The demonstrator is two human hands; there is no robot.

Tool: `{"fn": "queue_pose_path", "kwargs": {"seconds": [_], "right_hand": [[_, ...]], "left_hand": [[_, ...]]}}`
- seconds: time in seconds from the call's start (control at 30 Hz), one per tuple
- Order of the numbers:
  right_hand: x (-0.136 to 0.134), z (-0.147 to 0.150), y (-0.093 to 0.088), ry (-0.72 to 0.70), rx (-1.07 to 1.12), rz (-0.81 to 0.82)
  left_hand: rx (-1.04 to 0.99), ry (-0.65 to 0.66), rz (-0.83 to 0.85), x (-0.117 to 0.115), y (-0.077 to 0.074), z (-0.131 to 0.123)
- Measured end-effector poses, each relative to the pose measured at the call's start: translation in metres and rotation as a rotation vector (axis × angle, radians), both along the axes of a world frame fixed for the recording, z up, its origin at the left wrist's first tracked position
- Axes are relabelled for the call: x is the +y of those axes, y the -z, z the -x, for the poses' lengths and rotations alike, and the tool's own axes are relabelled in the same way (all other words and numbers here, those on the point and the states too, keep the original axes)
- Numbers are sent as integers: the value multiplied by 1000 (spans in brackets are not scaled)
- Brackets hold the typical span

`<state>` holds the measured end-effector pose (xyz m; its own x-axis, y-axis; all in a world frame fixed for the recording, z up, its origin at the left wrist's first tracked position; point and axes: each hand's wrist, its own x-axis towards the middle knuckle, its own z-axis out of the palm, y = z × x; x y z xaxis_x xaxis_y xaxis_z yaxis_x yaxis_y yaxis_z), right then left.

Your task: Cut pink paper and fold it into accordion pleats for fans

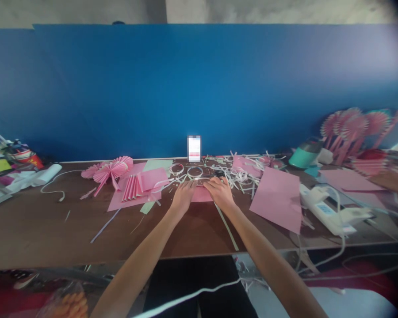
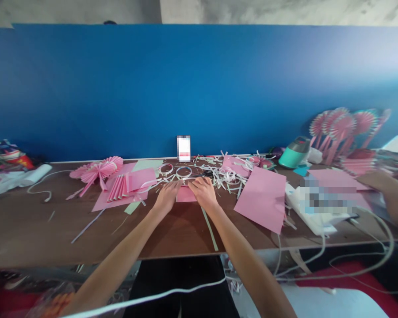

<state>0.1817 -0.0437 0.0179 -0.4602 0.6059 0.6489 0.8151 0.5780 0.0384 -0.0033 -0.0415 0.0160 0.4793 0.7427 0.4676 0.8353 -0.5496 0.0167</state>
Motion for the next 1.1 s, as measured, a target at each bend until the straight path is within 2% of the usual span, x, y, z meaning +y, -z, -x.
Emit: {"fn": "queue_pose_path", "kwargs": {"seconds": [0.33,0.43,0.53,0.73,0.93,1.1], "right_hand": [[-1,-6,-4,49,40,-49],[1,-11,-4,55,101,-35],[2,-15,-4,37,218,39],[4,-16,-1,26,528,235],[14,-19,-1,-119,798,387],[18,-22,1,-144,862,435]], "left_hand": [[-36,-44,54,0,-7,7],[-145,-93,97,-2,-10,11],[-371,-88,133,-5,-14,12],[-733,41,180,-3,-19,11],[-878,-60,236,7,-9,14],[-916,-52,259,13,-2,16]]}}
